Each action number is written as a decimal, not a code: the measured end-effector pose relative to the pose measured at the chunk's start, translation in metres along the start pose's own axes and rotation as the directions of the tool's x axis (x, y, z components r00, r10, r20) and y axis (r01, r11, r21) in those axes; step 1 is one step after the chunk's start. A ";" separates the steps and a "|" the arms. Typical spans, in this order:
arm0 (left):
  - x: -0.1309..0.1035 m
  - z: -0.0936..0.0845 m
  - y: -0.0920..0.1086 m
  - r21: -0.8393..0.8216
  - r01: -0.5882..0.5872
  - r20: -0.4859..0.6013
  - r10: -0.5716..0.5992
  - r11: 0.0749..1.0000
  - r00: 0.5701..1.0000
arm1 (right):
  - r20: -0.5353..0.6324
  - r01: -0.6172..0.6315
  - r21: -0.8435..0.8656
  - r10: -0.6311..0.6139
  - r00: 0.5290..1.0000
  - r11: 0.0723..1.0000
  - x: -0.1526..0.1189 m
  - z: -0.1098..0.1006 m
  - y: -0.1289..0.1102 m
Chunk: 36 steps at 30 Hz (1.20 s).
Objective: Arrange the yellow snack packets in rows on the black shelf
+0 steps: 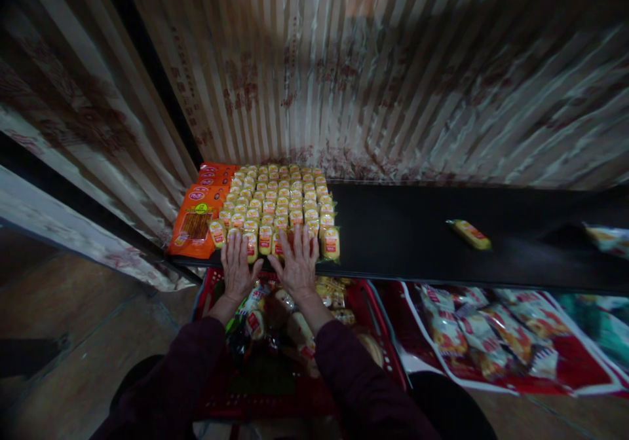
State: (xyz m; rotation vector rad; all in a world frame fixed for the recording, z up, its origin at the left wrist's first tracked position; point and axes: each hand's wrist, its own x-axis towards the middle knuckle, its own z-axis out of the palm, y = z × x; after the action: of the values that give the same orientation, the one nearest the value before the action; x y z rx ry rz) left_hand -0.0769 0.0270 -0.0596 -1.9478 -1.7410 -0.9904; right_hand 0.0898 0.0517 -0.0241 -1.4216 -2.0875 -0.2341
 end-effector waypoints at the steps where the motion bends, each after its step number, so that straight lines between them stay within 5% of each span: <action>1: 0.000 0.000 0.000 0.004 0.000 -0.006 0.000 1.000 1.000 | -0.002 0.010 0.010 -0.010 1.000 1.000 -0.001 0.000 -0.001; 11: -0.005 0.005 -0.007 -0.092 0.038 -0.034 -0.041 0.995 0.999 | 0.020 0.257 0.310 -0.277 0.961 0.915 -0.024 -0.002 -0.047; 23: -0.007 -0.002 -0.016 -0.137 -0.004 -0.006 0.004 0.991 1.000 | 0.132 0.228 0.301 -0.278 0.952 0.926 -0.019 0.009 -0.063; 36: -0.034 -0.021 -0.012 -0.059 -0.014 0.045 0.017 0.998 0.999 | 0.192 0.117 0.195 -0.155 0.969 0.974 -0.023 0.005 -0.070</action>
State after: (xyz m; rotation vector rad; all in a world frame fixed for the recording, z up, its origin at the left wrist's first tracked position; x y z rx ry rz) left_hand -0.0947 -0.0096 -0.0708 -2.0325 -1.7368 -1.0093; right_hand 0.0315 0.0070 -0.0289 -1.2387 -2.3130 0.0540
